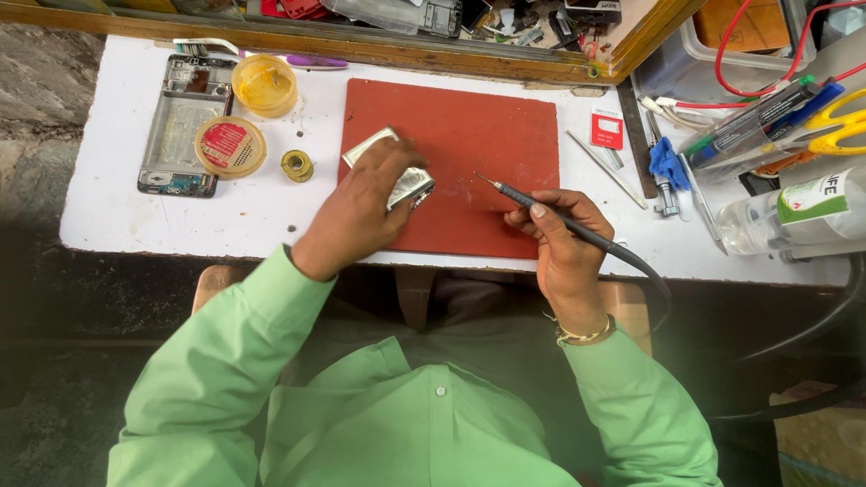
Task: The person solders a connector cable to a smartphone battery using a soldering iron and solder wire. They then remove the battery and place it on a disassembled phone chassis.
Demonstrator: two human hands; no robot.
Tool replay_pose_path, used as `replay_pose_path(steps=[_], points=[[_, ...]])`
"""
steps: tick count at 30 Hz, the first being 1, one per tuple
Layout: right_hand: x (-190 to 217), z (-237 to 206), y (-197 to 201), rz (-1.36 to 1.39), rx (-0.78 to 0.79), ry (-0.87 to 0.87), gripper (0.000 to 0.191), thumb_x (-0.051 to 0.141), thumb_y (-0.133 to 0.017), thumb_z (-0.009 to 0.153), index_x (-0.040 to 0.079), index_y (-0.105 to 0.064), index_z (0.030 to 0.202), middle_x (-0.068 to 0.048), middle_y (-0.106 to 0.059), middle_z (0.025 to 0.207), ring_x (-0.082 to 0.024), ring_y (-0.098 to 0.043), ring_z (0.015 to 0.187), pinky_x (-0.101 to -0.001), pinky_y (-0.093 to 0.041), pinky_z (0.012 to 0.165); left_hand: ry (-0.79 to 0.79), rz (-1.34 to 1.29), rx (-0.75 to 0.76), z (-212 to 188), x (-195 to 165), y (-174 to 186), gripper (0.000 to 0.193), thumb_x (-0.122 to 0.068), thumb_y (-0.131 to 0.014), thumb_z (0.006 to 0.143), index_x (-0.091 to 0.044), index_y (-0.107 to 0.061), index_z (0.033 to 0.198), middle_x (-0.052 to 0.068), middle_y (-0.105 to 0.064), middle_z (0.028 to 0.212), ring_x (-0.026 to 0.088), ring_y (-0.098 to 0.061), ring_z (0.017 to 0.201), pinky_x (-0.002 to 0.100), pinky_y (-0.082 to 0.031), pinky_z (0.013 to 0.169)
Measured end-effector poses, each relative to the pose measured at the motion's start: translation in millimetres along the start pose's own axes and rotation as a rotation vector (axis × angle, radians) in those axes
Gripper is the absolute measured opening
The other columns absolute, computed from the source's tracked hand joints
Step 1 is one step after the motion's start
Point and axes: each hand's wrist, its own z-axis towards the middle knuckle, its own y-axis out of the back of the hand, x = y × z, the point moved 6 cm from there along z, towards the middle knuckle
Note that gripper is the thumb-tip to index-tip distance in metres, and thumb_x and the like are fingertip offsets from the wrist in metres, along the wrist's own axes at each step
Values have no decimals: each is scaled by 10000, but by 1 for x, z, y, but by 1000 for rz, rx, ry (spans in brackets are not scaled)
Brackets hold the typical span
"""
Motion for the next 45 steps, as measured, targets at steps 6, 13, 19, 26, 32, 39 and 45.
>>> replay_pose_path(steps=[6,13,19,26,32,39,45], points=[[-2,0,2,-12,-14,-7,123,-3,-671,995,-51,-646,1105,-184,-745,984,-253,-766,881,-362,-649,840,24,334,-171,8,-7,21,802,-235,-866,658,-41,-528,1360,301,-458,1417,515,-440,1285,528,-392,1027],[1,1,-3,-10,-5,-11,147,35,-641,1042,-38,-615,1167,-183,-729,1031,-242,-752,903,-380,-654,873,243,226,28,18,1,17,654,-246,-829,734,-96,-568,1315,149,-573,1286,390,-544,1203,478,-454,1030],[5,1,-8,-44,-36,-21,197,104,-605,1072,-14,-588,1229,-184,-719,1066,-230,-736,900,-370,-645,848,-51,510,16,28,-26,-4,570,-292,-789,763,-105,-660,1286,271,-384,1518,449,-374,1407,624,-274,1161],[4,0,-8,-22,-34,-16,205,100,-608,1064,-17,-577,1229,-190,-719,1061,-233,-734,895,-370,-639,849,17,508,127,15,-55,-55,690,-449,-669,879,38,-578,1358,337,-240,1586,489,-231,1480,660,-163,1170],[3,0,-1,58,-80,34,218,101,-594,1076,-28,-567,1249,-206,-715,1066,-246,-726,884,-379,-631,857,15,339,119,5,-84,-68,778,-457,-648,893,80,-470,1427,357,-286,1565,479,-259,1475,637,-157,1178],[3,8,10,216,-95,47,271,154,-580,1075,33,-531,1312,-191,-681,1125,-256,-682,982,-445,-593,960,-306,261,507,-19,-125,-93,855,-491,-656,914,158,-431,1423,362,-389,1514,449,-359,1435,589,-221,1236],[6,14,20,291,-112,54,283,216,-547,1104,65,-516,1341,-170,-669,1148,-247,-631,1028,-439,-541,1006,-407,94,362,-41,-119,-77,582,-326,-727,864,16,-597,1317,241,-532,1465,401,-479,1393,583,-291,1185]])
